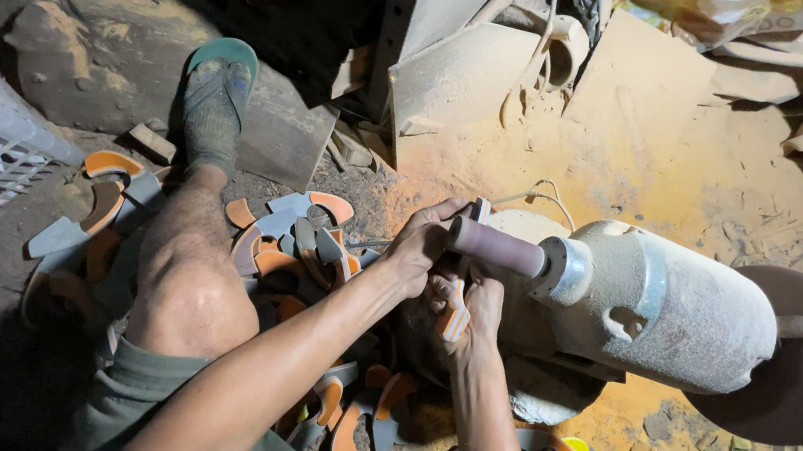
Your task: The person sits on the floor and repeatedly presses orange and gray sandal soles against a rotating grinding wheel to smooth their edges. The person handles the soles one at a time, rotating them to grind different sides, and places finished pieces back into a pile on the floor.
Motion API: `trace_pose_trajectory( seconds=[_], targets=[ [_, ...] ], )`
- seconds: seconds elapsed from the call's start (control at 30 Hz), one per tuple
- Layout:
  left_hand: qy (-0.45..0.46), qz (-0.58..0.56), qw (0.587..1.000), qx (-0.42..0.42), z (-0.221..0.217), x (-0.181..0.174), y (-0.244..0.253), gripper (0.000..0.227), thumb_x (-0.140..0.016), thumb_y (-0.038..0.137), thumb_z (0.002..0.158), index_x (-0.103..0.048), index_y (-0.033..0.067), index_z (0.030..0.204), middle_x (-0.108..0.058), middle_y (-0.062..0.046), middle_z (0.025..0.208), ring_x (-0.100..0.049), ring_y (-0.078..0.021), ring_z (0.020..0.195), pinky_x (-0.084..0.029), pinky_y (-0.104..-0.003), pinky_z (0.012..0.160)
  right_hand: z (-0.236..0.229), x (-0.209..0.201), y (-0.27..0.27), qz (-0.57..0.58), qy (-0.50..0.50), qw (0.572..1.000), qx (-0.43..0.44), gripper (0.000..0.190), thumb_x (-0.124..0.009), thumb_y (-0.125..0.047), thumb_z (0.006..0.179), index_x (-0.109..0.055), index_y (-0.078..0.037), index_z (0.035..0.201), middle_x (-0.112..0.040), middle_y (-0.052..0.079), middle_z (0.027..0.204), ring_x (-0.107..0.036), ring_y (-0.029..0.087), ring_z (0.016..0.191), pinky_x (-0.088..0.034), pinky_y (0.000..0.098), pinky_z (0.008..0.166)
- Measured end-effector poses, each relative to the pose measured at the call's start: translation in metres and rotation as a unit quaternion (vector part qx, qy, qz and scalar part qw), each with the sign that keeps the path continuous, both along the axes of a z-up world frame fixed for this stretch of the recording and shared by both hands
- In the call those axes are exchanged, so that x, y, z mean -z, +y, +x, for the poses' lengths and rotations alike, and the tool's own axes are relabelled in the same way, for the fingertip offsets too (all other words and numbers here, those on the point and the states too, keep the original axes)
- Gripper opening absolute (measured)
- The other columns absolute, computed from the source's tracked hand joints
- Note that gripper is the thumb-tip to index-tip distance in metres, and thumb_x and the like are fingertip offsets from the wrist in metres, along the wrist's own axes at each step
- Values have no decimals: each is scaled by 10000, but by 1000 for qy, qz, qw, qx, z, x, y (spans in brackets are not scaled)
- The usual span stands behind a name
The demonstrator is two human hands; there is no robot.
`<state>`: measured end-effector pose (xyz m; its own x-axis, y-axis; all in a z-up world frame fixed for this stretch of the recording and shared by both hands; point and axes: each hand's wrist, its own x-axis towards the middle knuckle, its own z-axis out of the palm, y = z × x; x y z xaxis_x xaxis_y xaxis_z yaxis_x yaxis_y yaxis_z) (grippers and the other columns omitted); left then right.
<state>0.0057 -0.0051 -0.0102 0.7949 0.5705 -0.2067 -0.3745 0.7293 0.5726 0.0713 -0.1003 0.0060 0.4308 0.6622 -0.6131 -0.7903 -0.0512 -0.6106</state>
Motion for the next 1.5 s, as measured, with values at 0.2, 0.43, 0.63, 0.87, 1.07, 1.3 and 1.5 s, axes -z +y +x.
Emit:
trace_pose_trajectory(
  seconds=[0.2,0.43,0.63,0.87,1.07,1.3,1.5],
  targets=[
    [31,-21,999,14,-7,-13,-3,226,-540,179,1025,-664,84,1188,-677,-61,732,-584,-115,449,-421,-249,320,-1,3,-7,-19,26,999,-5,358,-351,-376,1047,-511,-104,878,-470,6,616,-414,89,406,-333,236,365],
    [91,-14,995,47,-32,-24,-22,239,-535,155,1005,-668,114,1199,-660,-53,783,-513,-111,390,-403,-234,296,-16,13,-34,45,63,993,-85,494,-385,-485,1041,-444,-119,715,-405,-9,534,-426,100,392,-378,226,329],
    [44,27,998,33,-39,-15,-32,234,-586,70,962,-689,21,1166,-747,-78,939,-696,-113,772,-573,-250,692,-38,7,-46,56,83,993,-57,512,-432,-539,1010,-445,-118,719,-427,1,538,-439,109,377,-386,240,315],
    [-51,128,987,78,-59,-28,-38,291,-614,258,1076,-690,-13,1151,-730,-67,1003,-661,-105,873,-536,-261,783,-50,-4,-61,70,-55,996,-30,418,-516,-461,1021,-519,-105,802,-503,21,587,-487,122,400,-393,257,337],
    [15,-5,993,116,-66,-29,-41,386,-537,367,1003,-709,44,1126,-715,-47,824,-615,-91,610,-496,-233,534,-52,-26,-64,2,-57,998,-17,365,-520,-432,1002,-563,-85,897,-532,38,650,-529,142,476,-436,276,412],
    [23,-151,980,128,-31,16,-32,305,-493,263,1028,-630,11,925,-605,-100,653,-570,-185,485,-473,-292,442,-27,-14,-43,151,-17,988,-16,262,-527,-285,1077,-505,-61,944,-487,32,688,-519,148,562,-454,267,501],
    [16,-139,988,59,-12,1,-14,217,-533,265,1046,-608,69,989,-584,-54,668,-513,-128,444,-375,-247,366,4,13,-23,83,4,995,45,185,-483,-132,987,-503,-12,848,-531,81,720,-539,187,596,-484,303,575]
  ],
)
